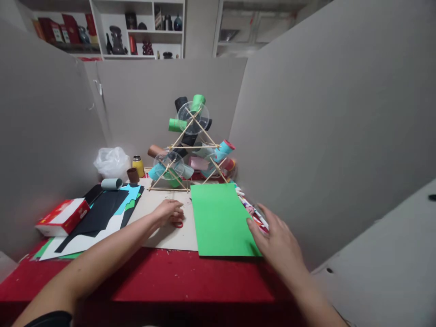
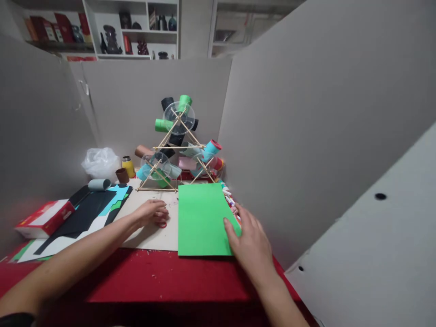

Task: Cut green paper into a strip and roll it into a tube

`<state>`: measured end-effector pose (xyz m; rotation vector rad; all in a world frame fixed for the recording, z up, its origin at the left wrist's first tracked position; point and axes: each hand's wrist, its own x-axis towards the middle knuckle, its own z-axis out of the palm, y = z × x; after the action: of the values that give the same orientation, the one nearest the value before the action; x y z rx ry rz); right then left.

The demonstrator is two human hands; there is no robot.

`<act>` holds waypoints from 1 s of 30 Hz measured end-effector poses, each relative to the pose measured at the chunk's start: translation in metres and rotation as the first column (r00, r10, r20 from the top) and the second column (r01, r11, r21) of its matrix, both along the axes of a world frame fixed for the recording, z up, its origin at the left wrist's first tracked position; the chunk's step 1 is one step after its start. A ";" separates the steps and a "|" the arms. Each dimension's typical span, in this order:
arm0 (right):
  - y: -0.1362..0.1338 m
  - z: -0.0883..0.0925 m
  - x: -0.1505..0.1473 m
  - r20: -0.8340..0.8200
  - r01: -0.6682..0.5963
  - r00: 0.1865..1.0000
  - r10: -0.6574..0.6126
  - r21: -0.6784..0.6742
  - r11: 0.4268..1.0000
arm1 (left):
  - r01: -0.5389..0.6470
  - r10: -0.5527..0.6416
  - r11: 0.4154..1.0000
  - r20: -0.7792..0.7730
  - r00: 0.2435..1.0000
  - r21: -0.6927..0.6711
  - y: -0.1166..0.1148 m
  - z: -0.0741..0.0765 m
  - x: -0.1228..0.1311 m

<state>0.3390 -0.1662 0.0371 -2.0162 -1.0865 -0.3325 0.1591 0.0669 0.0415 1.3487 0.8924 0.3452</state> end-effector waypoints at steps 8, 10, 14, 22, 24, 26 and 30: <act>0.000 -0.037 0.046 -0.097 0.054 0.990 -0.103 -0.413 0.909 | -0.029 0.022 0.998 -0.130 0.991 -0.054 0.001 -0.017 0.052; 0.001 -0.037 0.043 -0.118 0.034 0.989 -0.086 -0.388 0.921 | -0.014 0.008 0.999 -0.128 0.992 -0.049 -0.002 -0.019 0.060; 0.003 -0.035 0.042 -0.221 -0.007 0.973 -0.061 -0.292 0.956 | 0.049 -0.051 0.998 -0.081 0.995 -0.030 -0.009 -0.020 0.067; 0.005 -0.013 0.035 -0.616 -0.091 0.767 0.179 0.172 0.981 | 0.180 -0.195 0.979 0.191 0.962 0.097 -0.010 0.000 0.001; 0.013 -0.008 0.029 -0.713 -0.132 0.638 0.291 0.271 0.954 | 0.193 -0.218 0.973 0.229 0.949 0.126 -0.010 0.006 -0.021; 0.024 -0.004 0.019 -0.785 -0.197 0.481 0.391 0.338 0.920 | 0.201 -0.232 0.968 0.243 0.942 0.149 -0.012 0.010 -0.040; 0.049 0.004 -0.005 -0.840 -0.314 0.262 0.475 0.391 0.865 | 0.205 -0.243 0.961 0.212 0.947 0.185 -0.011 0.011 -0.069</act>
<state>0.3344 -0.1173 0.0411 -1.2909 -0.6982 0.9252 0.0897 0.0561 0.0522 1.5076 0.5169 0.3955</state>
